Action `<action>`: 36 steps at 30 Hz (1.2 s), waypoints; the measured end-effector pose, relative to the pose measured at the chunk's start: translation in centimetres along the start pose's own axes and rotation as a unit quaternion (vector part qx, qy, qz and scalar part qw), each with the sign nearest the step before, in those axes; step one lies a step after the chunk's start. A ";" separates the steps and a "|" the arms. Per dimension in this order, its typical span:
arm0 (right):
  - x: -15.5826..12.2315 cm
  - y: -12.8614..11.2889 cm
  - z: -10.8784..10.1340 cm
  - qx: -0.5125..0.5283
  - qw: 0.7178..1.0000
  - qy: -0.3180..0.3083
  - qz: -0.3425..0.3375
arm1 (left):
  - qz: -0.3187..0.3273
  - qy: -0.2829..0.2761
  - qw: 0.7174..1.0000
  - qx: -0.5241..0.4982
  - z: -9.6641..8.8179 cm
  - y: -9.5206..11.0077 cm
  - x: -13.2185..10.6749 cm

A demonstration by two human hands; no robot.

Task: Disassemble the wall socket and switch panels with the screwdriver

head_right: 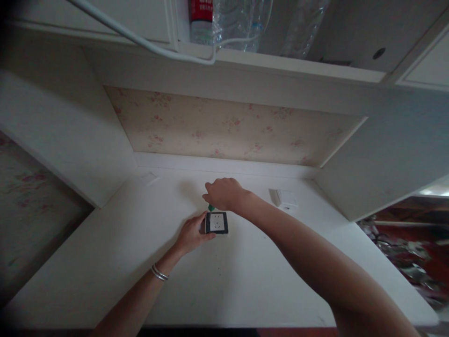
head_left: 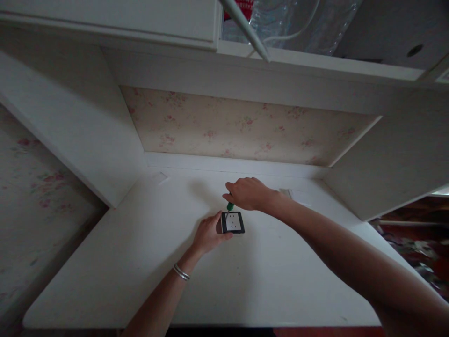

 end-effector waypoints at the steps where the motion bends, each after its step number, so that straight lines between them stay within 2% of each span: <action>1: -0.1 -0.1 0.0 0.004 1.000 -0.005 -0.022 | -0.001 -0.002 1.000 0.001 0.0 0.0 0.0; 6: -0.7 -0.7 -0.2 0.060 0.991 -0.028 -0.113 | -0.002 -0.007 1.000 -0.009 0.0 0.0 0.0; 8: -0.6 -0.7 -0.2 0.073 0.992 -0.029 -0.099 | -0.001 -0.006 1.000 -0.012 0.0 0.0 0.0; 13: 0.2 0.2 -0.2 0.014 1.000 0.013 0.018 | -0.007 -0.001 1.000 -0.002 -0.1 0.0 0.0; 15: 0.3 0.2 -0.2 0.010 1.000 0.007 -0.002 | 0.000 0.001 1.000 -0.001 -0.2 0.1 0.0; 19: 0.0 0.0 0.0 0.043 0.995 -0.026 -0.084 | 0.007 0.003 1.000 -0.002 -0.2 0.2 0.0; 21: 0.0 0.2 0.2 0.044 0.996 -0.033 -0.073 | 0.005 0.004 1.000 0.001 -0.2 0.2 0.0; 23: 0.2 0.5 0.4 0.040 0.998 -0.032 -0.030 | 0.006 0.005 1.000 0.002 -0.1 0.1 0.0; 26: 0.5 0.5 0.3 0.027 1.000 -0.007 -0.003 | 0.008 0.001 1.000 -0.002 0.0 0.1 0.0; 28: 0.5 -0.2 0.2 0.037 0.998 -0.003 -0.050 | 0.003 -0.001 1.000 -0.004 -0.1 0.1 0.0; 31: 0.2 -1.2 0.1 0.081 0.987 -0.027 -0.136 | -0.007 -0.003 1.000 -0.006 -0.1 0.0 0.0; 33: 0.2 -1.2 0.0 0.090 0.988 -0.028 -0.124 | -0.003 -0.004 1.000 -0.008 -0.2 0.1 0.0; 36: 0.5 -0.7 0.0 0.069 0.996 -0.001 -0.057 | 0.006 0.005 1.000 -0.008 -0.3 0.3 0.0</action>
Point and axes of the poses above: each hand's wrist, its own x-axis towards the middle knuckle, its own z-axis out of the palm, y = z × x, the point moved 6 cm from there along x, towards the middle knuckle, and after that the axes turned 1 degree about -y, right-handed, at the moved point
